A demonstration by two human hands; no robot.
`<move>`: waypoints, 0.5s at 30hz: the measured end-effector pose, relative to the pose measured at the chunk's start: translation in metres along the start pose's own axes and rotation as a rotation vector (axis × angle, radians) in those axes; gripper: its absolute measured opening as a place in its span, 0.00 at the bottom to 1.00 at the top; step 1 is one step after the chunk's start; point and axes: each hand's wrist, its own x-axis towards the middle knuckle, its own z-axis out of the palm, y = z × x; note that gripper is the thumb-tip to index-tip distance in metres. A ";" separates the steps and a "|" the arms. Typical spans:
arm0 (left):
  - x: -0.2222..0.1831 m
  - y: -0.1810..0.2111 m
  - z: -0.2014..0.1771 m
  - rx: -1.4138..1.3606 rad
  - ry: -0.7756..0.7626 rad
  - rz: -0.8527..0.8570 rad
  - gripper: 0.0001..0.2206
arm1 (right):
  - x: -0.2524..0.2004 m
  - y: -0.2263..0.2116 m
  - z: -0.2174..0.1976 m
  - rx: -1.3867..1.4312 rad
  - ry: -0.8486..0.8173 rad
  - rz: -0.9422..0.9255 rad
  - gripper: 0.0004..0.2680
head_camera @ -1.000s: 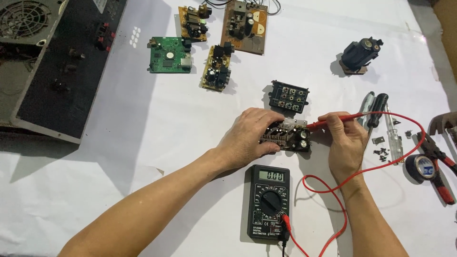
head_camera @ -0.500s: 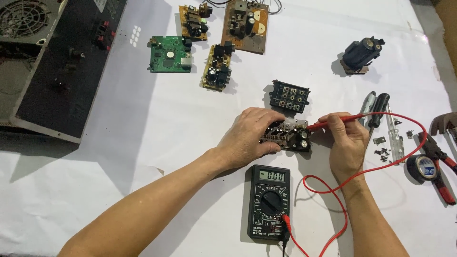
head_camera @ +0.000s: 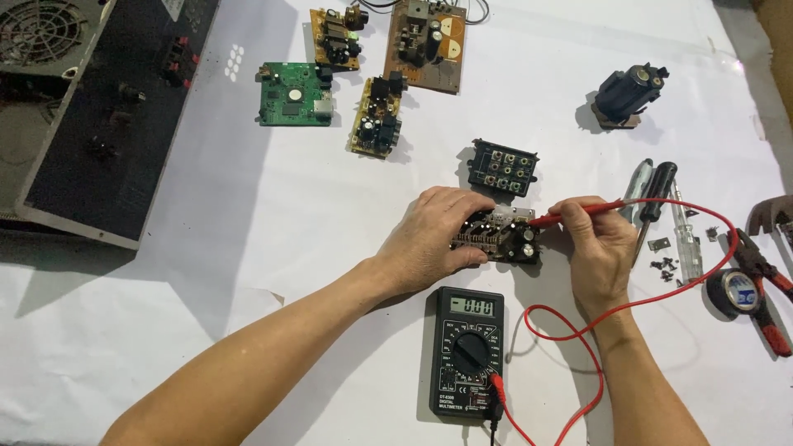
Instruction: Using a digital multimeter to test various points and components on a circuit board for diagnostics.
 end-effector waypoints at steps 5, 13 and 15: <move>0.000 -0.002 0.001 -0.012 -0.001 -0.001 0.29 | -0.005 -0.018 0.006 0.034 -0.004 0.007 0.11; 0.001 0.002 -0.001 -0.027 -0.006 -0.017 0.29 | -0.007 -0.030 0.012 0.058 0.013 0.023 0.11; 0.001 0.000 0.000 -0.015 -0.017 -0.021 0.29 | -0.007 -0.033 0.014 0.092 0.017 0.042 0.11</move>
